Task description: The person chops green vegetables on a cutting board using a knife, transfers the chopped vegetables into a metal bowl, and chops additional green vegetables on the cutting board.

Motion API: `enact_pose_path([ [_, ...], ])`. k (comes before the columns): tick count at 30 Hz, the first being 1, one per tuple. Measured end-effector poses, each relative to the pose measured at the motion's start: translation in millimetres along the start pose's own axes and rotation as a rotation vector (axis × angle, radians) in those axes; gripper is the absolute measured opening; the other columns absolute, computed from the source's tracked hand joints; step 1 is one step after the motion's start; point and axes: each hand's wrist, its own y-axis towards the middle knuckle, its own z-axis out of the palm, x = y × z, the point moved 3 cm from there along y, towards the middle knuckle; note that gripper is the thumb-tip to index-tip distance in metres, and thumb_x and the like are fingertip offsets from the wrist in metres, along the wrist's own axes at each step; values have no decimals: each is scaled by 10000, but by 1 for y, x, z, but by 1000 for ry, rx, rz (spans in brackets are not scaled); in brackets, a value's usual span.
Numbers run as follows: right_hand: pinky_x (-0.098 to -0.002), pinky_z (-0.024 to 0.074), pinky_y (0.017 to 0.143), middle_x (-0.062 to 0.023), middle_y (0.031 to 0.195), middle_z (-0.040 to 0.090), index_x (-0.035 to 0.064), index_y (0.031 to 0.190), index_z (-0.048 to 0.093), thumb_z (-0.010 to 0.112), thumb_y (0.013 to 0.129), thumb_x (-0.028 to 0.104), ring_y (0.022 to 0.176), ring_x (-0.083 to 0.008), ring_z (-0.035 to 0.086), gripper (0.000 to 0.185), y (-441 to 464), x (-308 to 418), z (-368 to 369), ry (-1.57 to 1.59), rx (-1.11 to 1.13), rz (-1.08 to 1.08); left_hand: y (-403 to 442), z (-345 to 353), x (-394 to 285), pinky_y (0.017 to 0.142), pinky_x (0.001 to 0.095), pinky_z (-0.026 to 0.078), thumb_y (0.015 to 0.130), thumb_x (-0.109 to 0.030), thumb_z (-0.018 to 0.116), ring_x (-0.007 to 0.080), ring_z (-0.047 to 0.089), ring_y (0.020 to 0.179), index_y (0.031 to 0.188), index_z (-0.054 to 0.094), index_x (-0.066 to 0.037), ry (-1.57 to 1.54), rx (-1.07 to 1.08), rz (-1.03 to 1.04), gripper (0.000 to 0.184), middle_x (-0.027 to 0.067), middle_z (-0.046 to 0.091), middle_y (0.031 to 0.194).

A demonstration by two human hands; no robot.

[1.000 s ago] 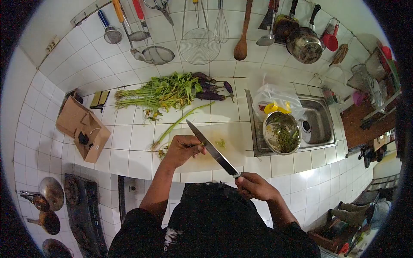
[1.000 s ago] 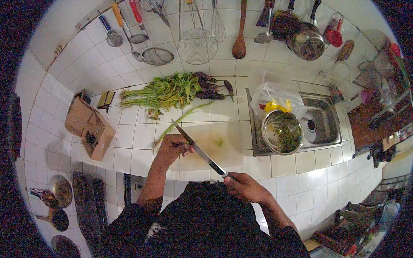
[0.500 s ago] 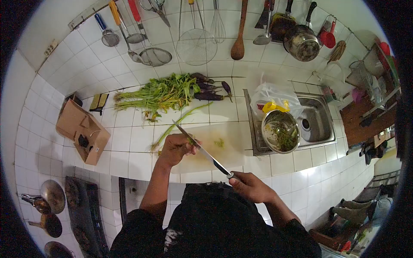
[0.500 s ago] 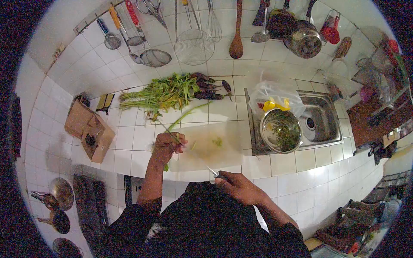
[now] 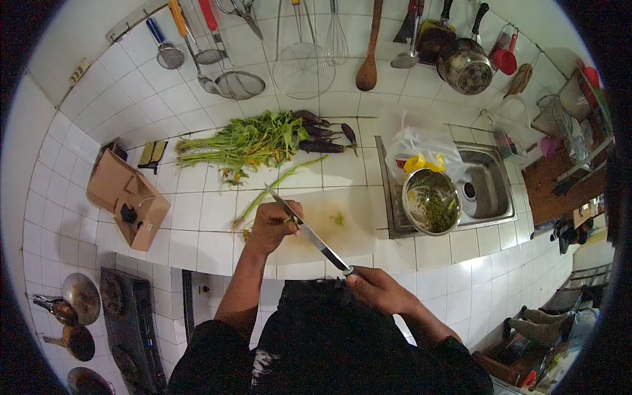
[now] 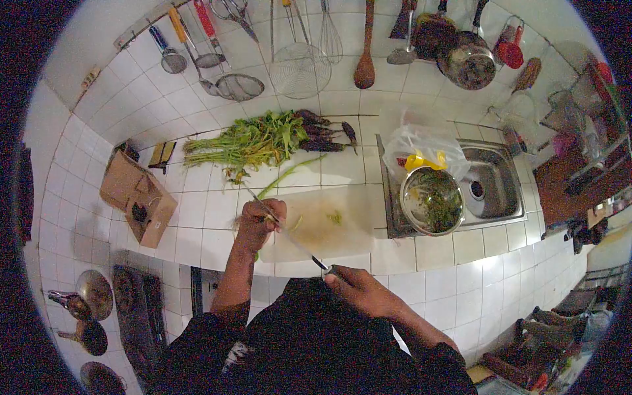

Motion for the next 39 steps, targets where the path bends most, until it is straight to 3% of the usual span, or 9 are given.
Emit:
enact_pose_path([
  [5, -338, 457, 747, -74, 872, 600, -52, 1125, 557, 435, 1008, 423, 799, -141, 510, 504, 14, -17, -3, 59, -5, 51, 2, 3, 19, 584, 250, 440, 806, -207, 771, 107, 524, 687, 759, 671, -6, -43, -98, -30, 230, 51, 596, 781],
  [7, -246, 332, 487, 47, 680, 429, 71, 895, 514, 453, 1003, 428, 573, -57, 389, 378, 21, -26, -6, 117, -143, -42, 0, 2, 28, 586, 240, 438, 822, -185, 755, 101, 528, 682, 807, 686, -5, -10, -139, -93, 193, 48, 604, 788],
  [12, -230, 305, 425, 46, 638, 423, 106, 851, 487, 465, 994, 445, 504, -51, 362, 369, 36, -57, -25, 190, -218, 27, -15, -27, 84, 631, 247, 467, 845, -201, 735, 114, 569, 690, 930, 715, -1, 341, -188, -230, 218, 48, 650, 835],
  [15, -247, 330, 506, 53, 672, 397, 77, 845, 502, 477, 986, 449, 573, -62, 368, 398, 38, -58, -33, 269, -247, 95, -31, -47, 117, 741, 295, 508, 847, -261, 718, 168, 642, 777, 971, 713, -15, 780, -225, -442, 275, 96, 700, 898],
  [21, -250, 300, 451, 57, 626, 390, 75, 855, 510, 487, 979, 453, 522, -56, 354, 399, 53, -89, -37, 272, -218, 113, -41, -63, 144, 733, 331, 513, 863, -244, 675, 261, 660, 783, 996, 693, -45, 1052, -164, -346, 240, 153, 679, 876],
  [31, -240, 288, 443, 57, 611, 395, 76, 858, 509, 497, 973, 455, 509, -51, 352, 397, 55, -89, -37, 290, -251, 153, -2, -36, 170, 717, 423, 499, 891, -274, 602, 316, 641, 791, 996, 620, -52, 1089, -237, -357, 246, 157, 664, 879],
  [34, -240, 281, 436, 63, 616, 386, 80, 862, 509, 507, 972, 448, 505, -50, 344, 384, 52, -88, -39, 331, -259, 146, 6, -36, 187, 711, 396, 494, 887, -272, 607, 292, 634, 754, 1014, 629, -64, 1121, -232, -284, 244, 168, 657, 869],
  [36, -234, 285, 451, 68, 635, 380, 83, 875, 516, 519, 970, 443, 523, -43, 341, 372, 48, -85, -39, 338, -258, 123, 5, -34, 184, 659, 334, 475, 926, -312, 565, 196, 574, 657, 1004, 649, -51, 813, -202, -103, 285, 119, 613, 759],
  [39, -238, 305, 481, 66, 662, 386, 76, 884, 524, 526, 968, 447, 556, -47, 352, 380, 43, -86, -40, 302, -290, 132, 6, -6, 129, 636, 272, 417, 956, -257, 508, 124, 477, 650, 1059, 625, -68, 574, -166, -338, 245, -2, 522, 739],
])
